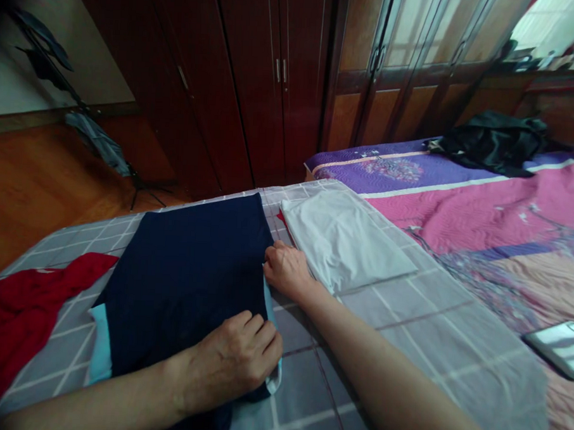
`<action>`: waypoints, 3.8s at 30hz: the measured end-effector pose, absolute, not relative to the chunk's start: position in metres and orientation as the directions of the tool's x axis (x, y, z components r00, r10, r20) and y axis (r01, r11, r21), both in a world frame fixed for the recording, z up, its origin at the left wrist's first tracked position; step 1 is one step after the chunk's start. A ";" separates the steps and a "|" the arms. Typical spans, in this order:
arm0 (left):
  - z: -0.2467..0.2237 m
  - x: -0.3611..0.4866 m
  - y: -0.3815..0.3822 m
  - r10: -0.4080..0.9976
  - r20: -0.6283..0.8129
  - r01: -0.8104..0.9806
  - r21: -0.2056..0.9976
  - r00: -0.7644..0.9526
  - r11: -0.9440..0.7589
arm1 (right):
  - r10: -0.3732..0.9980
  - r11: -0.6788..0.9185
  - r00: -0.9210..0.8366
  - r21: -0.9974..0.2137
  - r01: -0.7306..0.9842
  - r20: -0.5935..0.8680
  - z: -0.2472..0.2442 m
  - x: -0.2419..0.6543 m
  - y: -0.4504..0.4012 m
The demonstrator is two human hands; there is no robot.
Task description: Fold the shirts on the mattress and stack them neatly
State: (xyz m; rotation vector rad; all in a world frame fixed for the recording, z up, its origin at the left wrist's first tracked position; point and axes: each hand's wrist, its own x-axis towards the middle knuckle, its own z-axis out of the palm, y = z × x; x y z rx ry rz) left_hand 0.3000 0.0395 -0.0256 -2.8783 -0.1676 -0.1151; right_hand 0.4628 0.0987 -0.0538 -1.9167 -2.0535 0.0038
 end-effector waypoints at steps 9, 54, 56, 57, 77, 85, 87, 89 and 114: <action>-0.032 0.302 0.034 0.169 0.125 0.197 -0.263 0.978 -0.944 | 0.994 0.071 -0.034 -0.378 0.923 0.104 -0.044 0.471 0.105; -0.034 0.076 -0.015 0.927 0.160 0.854 0.361 0.340 -0.375 | 0.653 0.730 -0.745 -0.379 0.569 0.138 -0.021 0.366 0.027; -0.033 0.078 -0.007 0.922 0.109 0.839 0.384 0.372 -0.384 | 0.571 0.775 -0.819 -0.367 0.515 0.056 -0.018 0.341 0.014; -0.032 0.079 -0.001 0.920 0.095 0.834 0.395 0.379 -0.385 | 0.548 0.786 -0.837 -0.352 0.507 0.017 -0.018 0.332 0.012; -0.015 0.086 0.031 0.847 0.208 0.660 0.547 0.489 -0.515 | 0.839 0.252 -0.537 -0.814 0.523 -0.085 -0.021 0.335 0.039; -0.016 0.076 0.019 0.881 0.052 0.740 0.522 0.469 -0.425 | 0.508 0.799 -0.857 -0.417 0.432 0.085 -0.044 0.308 0.014; -0.018 0.074 0.017 0.863 0.046 0.731 0.510 0.503 -0.454 | 0.441 0.780 -0.898 -0.495 0.383 -0.001 -0.037 0.306 0.021; -0.017 0.072 0.016 0.848 0.035 0.711 0.527 0.529 -0.466 | 0.367 0.708 -0.927 -0.622 0.336 -0.083 -0.023 0.307 0.032; -0.016 0.095 0.024 0.926 -0.181 0.902 0.346 0.332 -0.256 | 0.218 0.422 -0.961 -0.871 0.252 -0.173 -0.006 0.307 0.057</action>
